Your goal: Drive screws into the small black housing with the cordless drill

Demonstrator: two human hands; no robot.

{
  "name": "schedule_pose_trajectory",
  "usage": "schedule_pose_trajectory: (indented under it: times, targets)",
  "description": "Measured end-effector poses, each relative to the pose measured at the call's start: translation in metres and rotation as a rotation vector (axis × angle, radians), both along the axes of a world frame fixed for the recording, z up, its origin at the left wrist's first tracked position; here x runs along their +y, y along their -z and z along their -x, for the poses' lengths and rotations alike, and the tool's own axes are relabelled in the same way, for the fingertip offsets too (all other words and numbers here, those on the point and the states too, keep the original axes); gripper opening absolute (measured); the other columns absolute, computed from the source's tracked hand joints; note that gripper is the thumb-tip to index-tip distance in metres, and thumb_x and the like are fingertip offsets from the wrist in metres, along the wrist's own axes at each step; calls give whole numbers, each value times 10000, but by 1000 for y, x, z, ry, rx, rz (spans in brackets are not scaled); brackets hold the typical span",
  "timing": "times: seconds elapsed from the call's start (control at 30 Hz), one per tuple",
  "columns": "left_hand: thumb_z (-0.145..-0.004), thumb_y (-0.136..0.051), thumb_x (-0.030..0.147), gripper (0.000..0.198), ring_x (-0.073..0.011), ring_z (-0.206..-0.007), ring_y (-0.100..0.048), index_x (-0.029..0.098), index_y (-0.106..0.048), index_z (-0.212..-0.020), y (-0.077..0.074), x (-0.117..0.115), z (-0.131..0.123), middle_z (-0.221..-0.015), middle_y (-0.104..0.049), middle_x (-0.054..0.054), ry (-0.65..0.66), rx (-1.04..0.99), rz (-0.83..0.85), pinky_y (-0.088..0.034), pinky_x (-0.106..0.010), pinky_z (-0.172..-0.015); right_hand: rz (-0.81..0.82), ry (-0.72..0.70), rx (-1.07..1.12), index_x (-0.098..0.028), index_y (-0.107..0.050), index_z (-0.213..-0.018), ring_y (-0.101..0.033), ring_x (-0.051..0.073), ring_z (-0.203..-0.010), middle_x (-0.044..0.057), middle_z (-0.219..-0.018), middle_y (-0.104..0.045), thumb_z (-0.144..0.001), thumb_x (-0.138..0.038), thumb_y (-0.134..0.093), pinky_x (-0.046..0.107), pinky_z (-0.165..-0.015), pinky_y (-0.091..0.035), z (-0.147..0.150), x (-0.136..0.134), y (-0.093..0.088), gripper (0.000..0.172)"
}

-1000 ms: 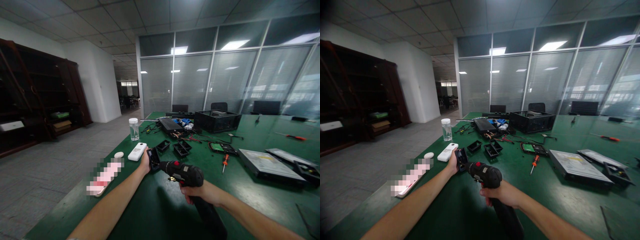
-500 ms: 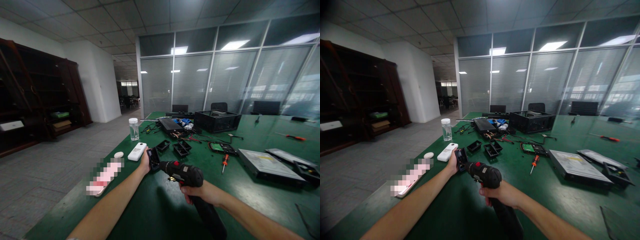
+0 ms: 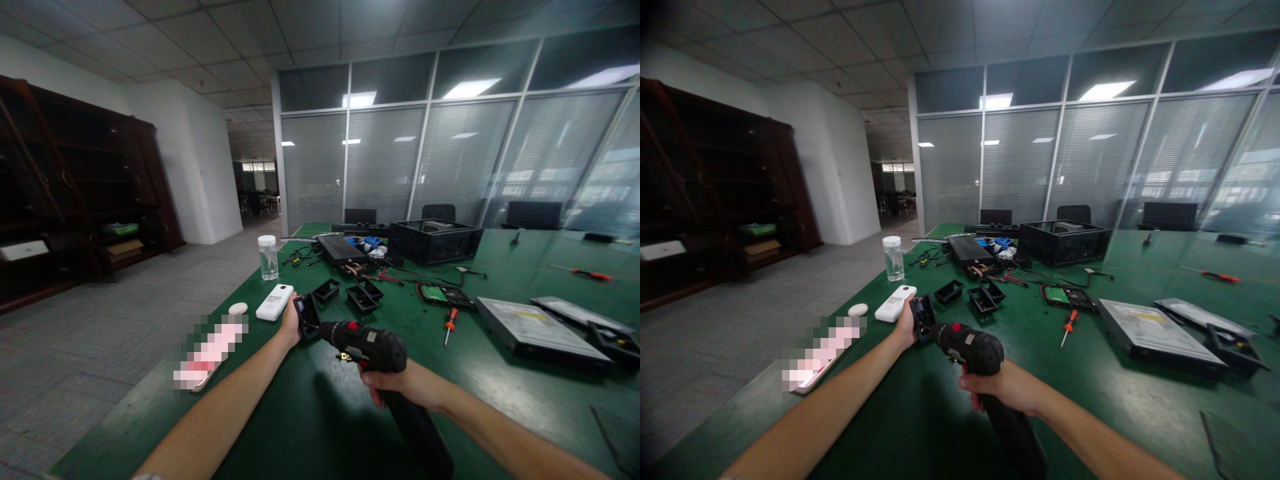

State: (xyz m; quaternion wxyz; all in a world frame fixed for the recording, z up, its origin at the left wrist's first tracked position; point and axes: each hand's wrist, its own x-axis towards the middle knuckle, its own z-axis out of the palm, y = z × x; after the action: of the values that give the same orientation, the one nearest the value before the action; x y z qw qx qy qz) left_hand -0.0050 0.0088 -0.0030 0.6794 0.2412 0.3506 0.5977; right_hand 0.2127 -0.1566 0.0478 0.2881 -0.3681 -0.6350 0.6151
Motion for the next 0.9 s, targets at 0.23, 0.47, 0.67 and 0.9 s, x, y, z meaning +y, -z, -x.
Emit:
schedule_pose_trajectory:
  times: [0.23,0.47,0.67,0.9]
  targets:
    - [-771,-502,501,315,-194,-531,-607,190,-550,-782,-1,-2,0,-590,-608,-7,29,-7,-24,-484,-313,-540,-19,-18,6,-151,-562,-789,-545,119,-549,-21,-598,-576,-748,-402,-685,237,-536,-413,1,-2,-5,283]
    - [-770,-511,492,308,-194,-535,-610,187,-547,-788,0,0,0,-596,-610,-9,15,-16,-29,-488,-313,-543,-2,-10,22,-151,-557,-765,-542,114,-528,-26,-580,-571,-738,-401,-691,234,-523,-417,1,-1,-6,285]
    - [-771,-502,506,318,-200,-526,-605,194,-550,-800,0,-1,0,-607,-621,-16,25,-7,-22,-488,-328,-533,-5,5,10,-150,-560,-786,-545,114,-531,-27,-573,-577,-727,-401,-699,236,-533,-419,2,-4,-8,293]
    - [-765,-510,507,321,-205,-530,-610,189,-552,-782,1,0,0,-604,-615,-19,15,4,-21,-486,-325,-535,0,-7,1,-143,-564,-777,-541,108,-522,-20,-575,-594,-741,-387,-689,231,-527,-411,1,-1,-3,276]
